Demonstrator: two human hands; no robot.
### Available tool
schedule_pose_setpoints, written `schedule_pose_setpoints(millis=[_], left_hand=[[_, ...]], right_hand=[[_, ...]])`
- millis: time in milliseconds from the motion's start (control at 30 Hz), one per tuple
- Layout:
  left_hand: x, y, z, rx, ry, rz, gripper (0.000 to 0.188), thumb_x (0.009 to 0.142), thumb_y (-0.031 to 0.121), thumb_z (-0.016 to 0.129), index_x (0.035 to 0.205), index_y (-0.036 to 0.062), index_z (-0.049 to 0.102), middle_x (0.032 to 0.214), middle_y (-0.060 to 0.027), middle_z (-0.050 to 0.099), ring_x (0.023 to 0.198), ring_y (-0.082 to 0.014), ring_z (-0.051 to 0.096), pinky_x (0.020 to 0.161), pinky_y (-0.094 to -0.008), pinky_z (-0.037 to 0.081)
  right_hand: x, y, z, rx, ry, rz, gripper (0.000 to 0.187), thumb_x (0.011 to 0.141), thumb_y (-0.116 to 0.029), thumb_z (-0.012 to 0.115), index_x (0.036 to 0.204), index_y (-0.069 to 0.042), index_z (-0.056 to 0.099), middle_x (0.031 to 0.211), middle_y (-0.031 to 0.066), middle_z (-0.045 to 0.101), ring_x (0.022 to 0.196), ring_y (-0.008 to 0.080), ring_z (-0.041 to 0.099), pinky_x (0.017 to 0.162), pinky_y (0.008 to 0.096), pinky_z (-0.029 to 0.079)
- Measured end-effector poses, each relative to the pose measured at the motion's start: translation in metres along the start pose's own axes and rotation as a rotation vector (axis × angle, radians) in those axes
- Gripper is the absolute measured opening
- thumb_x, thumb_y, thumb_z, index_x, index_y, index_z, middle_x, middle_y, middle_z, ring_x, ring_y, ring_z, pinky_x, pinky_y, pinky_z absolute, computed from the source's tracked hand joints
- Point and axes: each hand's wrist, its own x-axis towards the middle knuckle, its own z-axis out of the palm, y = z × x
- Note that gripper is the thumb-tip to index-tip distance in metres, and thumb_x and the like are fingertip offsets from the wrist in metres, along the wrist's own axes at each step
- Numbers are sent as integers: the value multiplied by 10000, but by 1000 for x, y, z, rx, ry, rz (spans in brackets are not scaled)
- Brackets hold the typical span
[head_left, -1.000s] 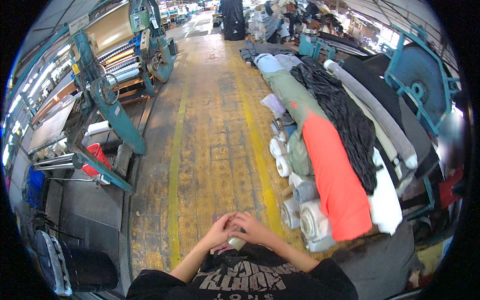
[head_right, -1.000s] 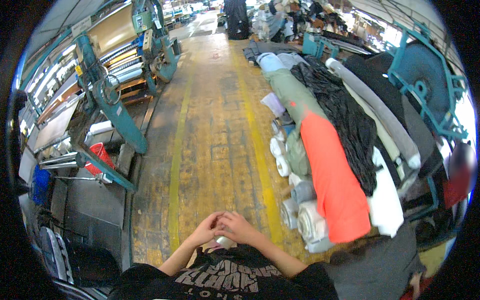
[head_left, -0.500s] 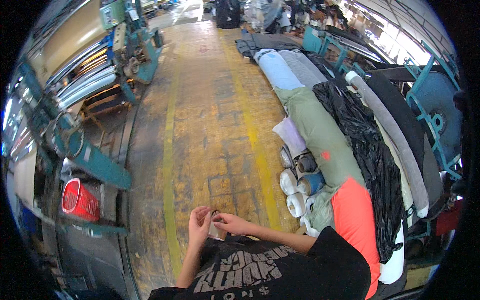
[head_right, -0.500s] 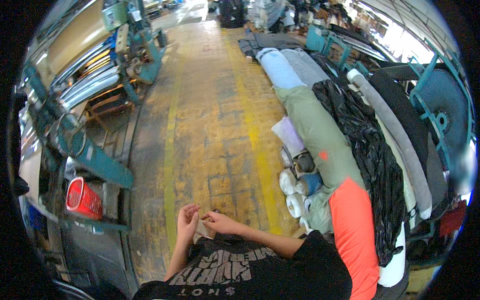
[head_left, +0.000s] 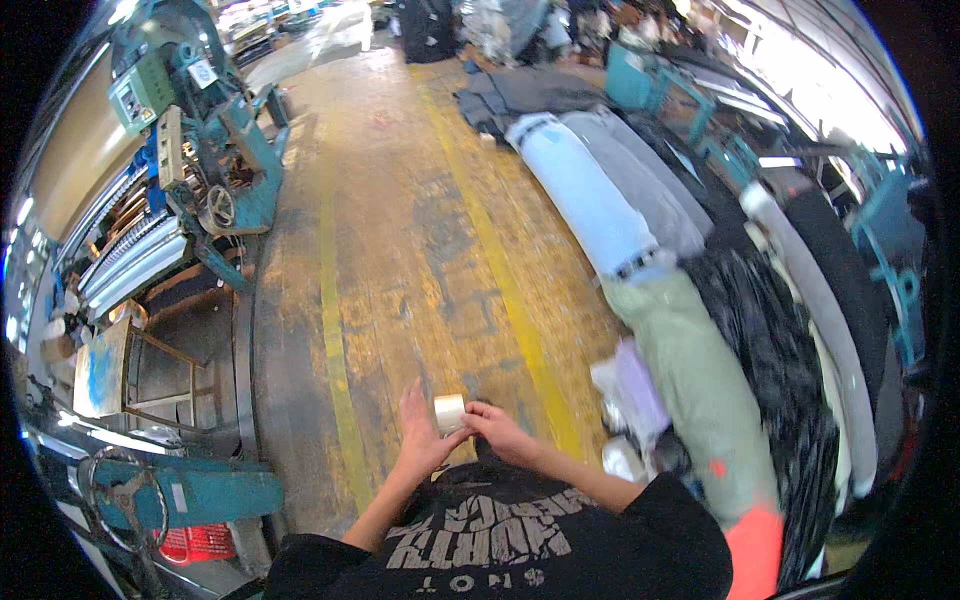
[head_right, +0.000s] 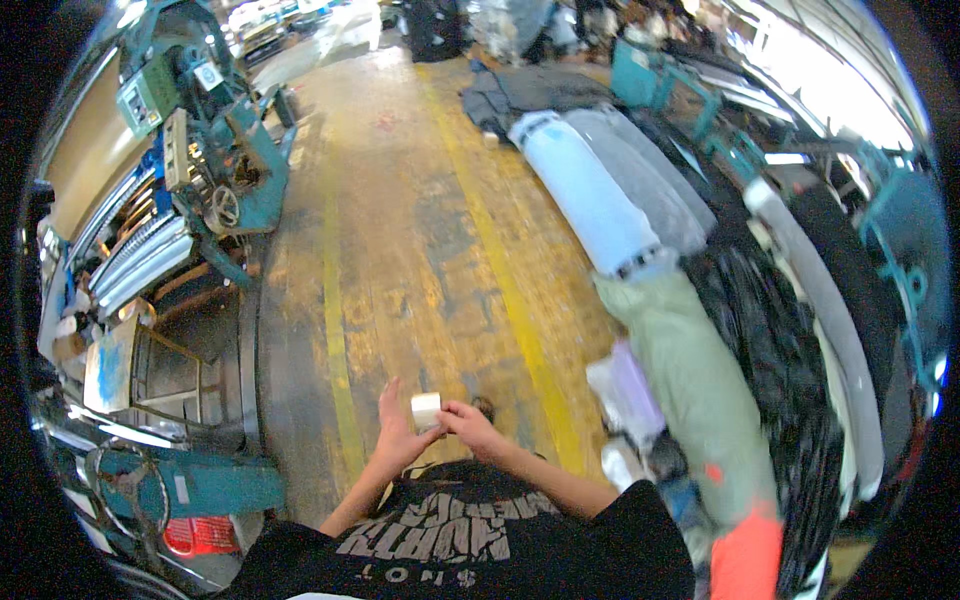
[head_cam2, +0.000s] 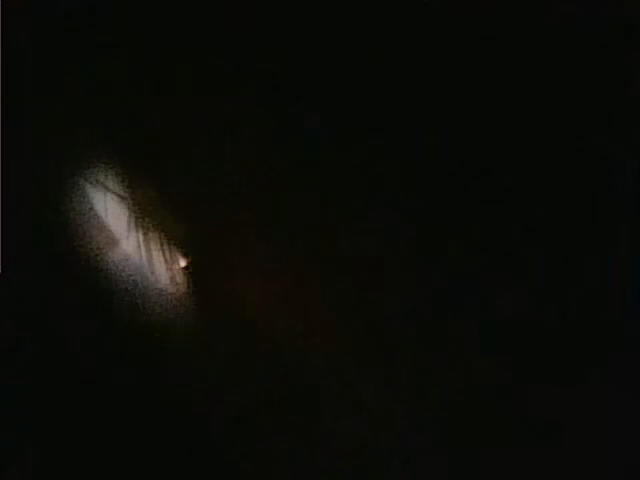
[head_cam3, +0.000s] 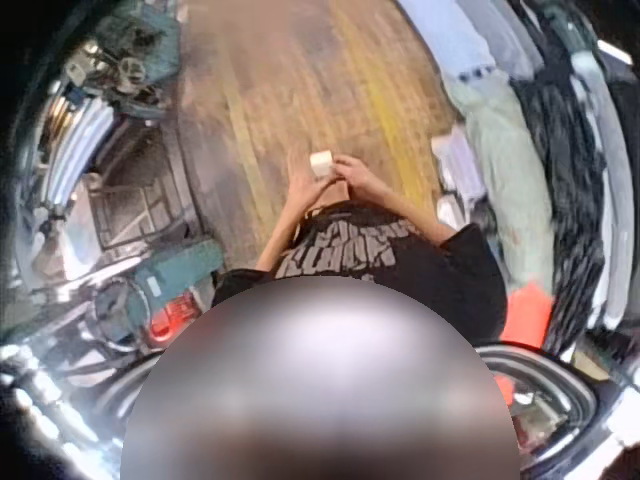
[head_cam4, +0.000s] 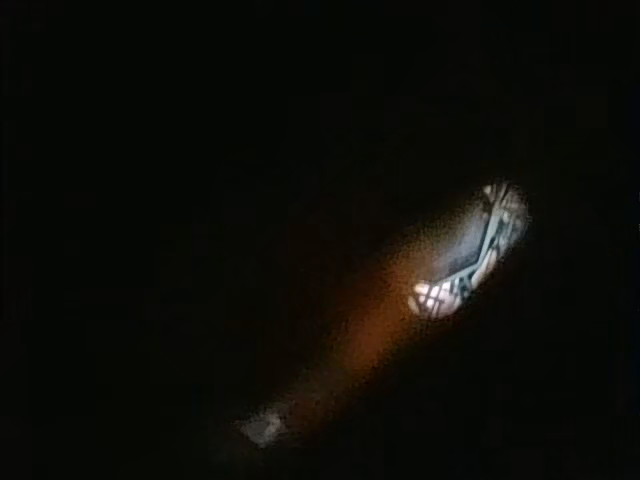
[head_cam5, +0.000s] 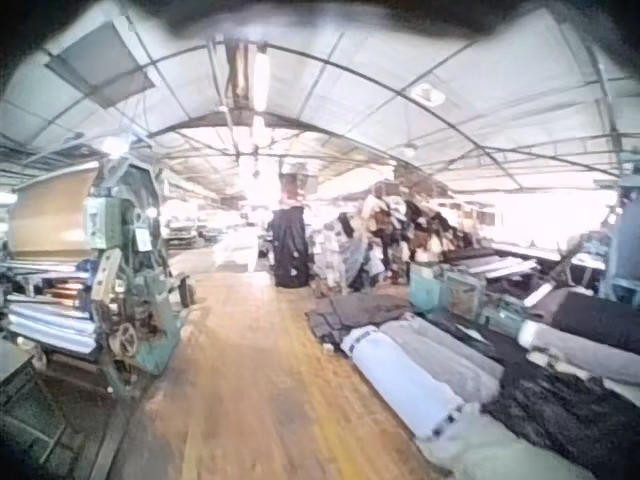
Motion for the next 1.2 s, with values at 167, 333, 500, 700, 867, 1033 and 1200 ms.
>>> schedule_pose_setpoints(millis=[167, 333, 500, 700, 867, 1033, 1200], left_hand=[[167, -78, -7, -438, 86, -357, 1043, 753, 298, 887, 1472, -35, 209, 1423, -206, 431, 1310, -315, 458, 1080, -453, 402], [326, -161, -45, -1012, -169, -609, 872, 795, 124, 842, 1451, 19, 277, 1305, -110, 546, 1189, -206, 559, 978, -370, 493], [518, -225, -106, -1109, -283, -588, 654, 789, 0, 781, 1365, 24, 473, 1253, -82, 613, 1158, -226, 612, 983, -365, 503], [761, -288, -170, -1435, -317, -562, 625, 749, -89, 721, 1328, 30, 516, 1225, -87, 633, 1123, -229, 633, 967, -365, 515], [979, -340, -184, -1266, -403, -491, 693, 736, -135, 675, 1372, 67, 488, 1280, -61, 593, 1179, -235, 598, 989, -373, 489], [1189, -402, -193, -1351, -341, -739, 589, 779, -110, 637, 1332, 45, 508, 1237, -85, 614, 1134, -233, 619, 946, -360, 527], [1367, -457, -233, -1478, -205, -710, 452, 891, -38, 581, 1332, 22, 500, 1239, -112, 611, 1122, -242, 629, 929, -355, 549]], right_hand=[[182, -111, 5, -130, -169, -83, 198, 988, -93, 535, 1155, -14, 608, 1051, 2, 622, 982, 100, 565, 897, 283, 460], [364, -202, 18, -215, -501, -75, 438, 922, -46, 589, 1351, -18, 510, 1250, 45, 602, 1164, 144, 564, 1043, 310, 421], [556, -292, 39, -413, -542, -104, 472, 923, -57, 614, 1377, -27, 488, 1246, 53, 604, 1151, 144, 561, 1000, 312, 453], [763, -404, 51, -465, -457, -221, 416, 914, -63, 646, 1318, -44, 548, 1152, 47, 650, 1015, 122, 597, 860, 292, 500], [944, -490, 29, -475, -359, -278, 344, 906, -72, 702, 1237, -30, 618, 1133, 47, 675, 1041, 135, 624, 921, 317, 505], [1148, -585, 7, -471, -312, -200, 358, 869, -172, 785, 1185, -39, 684, 1134, 73, 721, 1043, 151, 664, 917, 323, 525], [1342, -695, 23, -512, -454, -126, 325, 878, -180, 781, 1159, -35, 705, 1086, 57, 735, 1017, 133, 666, 906, 317, 526]])
